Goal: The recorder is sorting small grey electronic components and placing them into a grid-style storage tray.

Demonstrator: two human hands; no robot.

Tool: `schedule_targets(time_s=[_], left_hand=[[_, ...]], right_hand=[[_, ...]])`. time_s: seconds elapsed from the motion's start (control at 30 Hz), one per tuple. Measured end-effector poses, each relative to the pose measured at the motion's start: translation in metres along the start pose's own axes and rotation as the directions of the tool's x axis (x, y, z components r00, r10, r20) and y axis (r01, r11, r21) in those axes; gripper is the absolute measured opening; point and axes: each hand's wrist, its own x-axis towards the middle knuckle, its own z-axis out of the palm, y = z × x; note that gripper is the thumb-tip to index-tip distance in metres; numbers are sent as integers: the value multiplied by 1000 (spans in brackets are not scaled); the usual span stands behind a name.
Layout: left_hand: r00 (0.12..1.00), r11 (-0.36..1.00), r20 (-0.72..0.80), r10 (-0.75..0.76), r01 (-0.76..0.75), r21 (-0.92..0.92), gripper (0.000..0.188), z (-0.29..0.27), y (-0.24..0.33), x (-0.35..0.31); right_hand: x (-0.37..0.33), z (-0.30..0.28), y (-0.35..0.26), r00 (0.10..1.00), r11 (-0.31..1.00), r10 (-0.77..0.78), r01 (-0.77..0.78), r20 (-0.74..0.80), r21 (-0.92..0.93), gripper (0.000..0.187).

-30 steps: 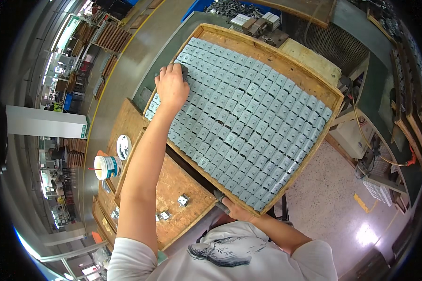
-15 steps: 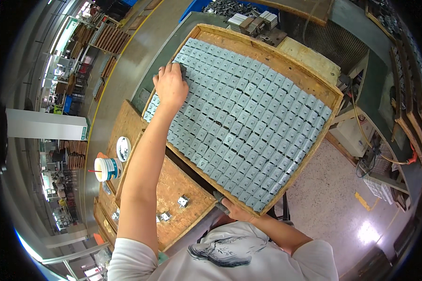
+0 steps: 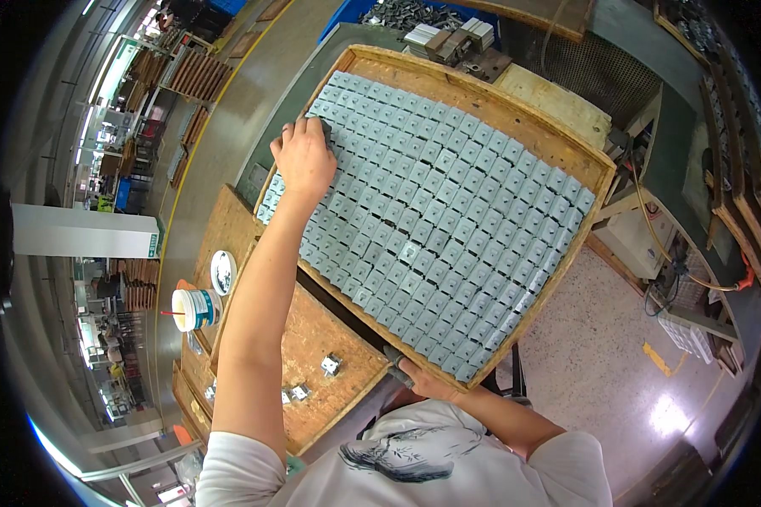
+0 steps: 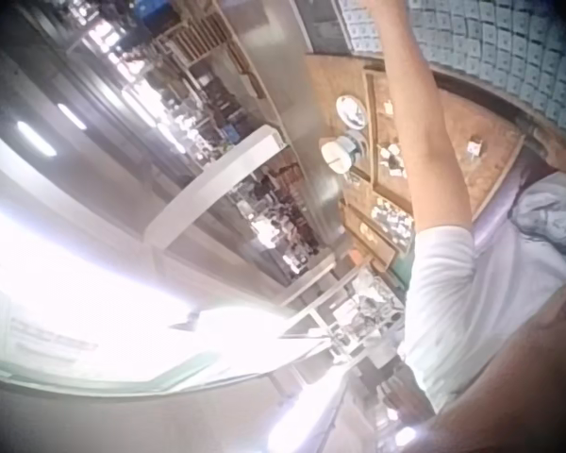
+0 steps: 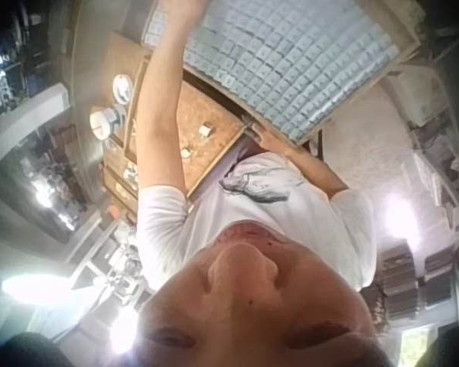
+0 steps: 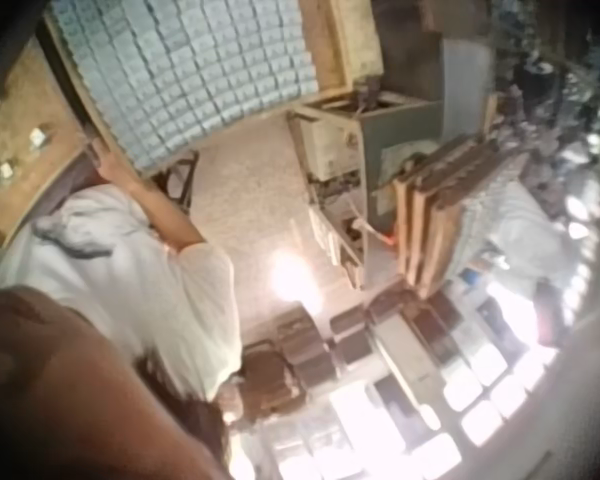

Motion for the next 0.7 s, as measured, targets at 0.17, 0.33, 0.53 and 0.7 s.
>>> schedule_targets(time_s=[0.17, 0.33, 0.53, 0.7], left_hand=[[1000, 1000, 17, 4, -3, -7, 17, 1, 0, 0], [1000, 1000, 19, 18, -19, 24, 17, 4, 0, 1], [999, 999, 22, 41, -42, 25, 20, 4, 4, 4], [1000, 1000, 17, 9, -9, 5, 21, 7, 5, 3]], right_hand=[[-4, 5, 0, 1000, 1000, -4, 4, 26, -16, 36], [-4, 4, -1, 1000, 1000, 0, 0, 10, 6, 34], [-5, 3, 0, 1000, 1000, -10, 9, 25, 28, 34], [0, -4, -1, 1000, 998, -18, 18, -17, 53, 34]])
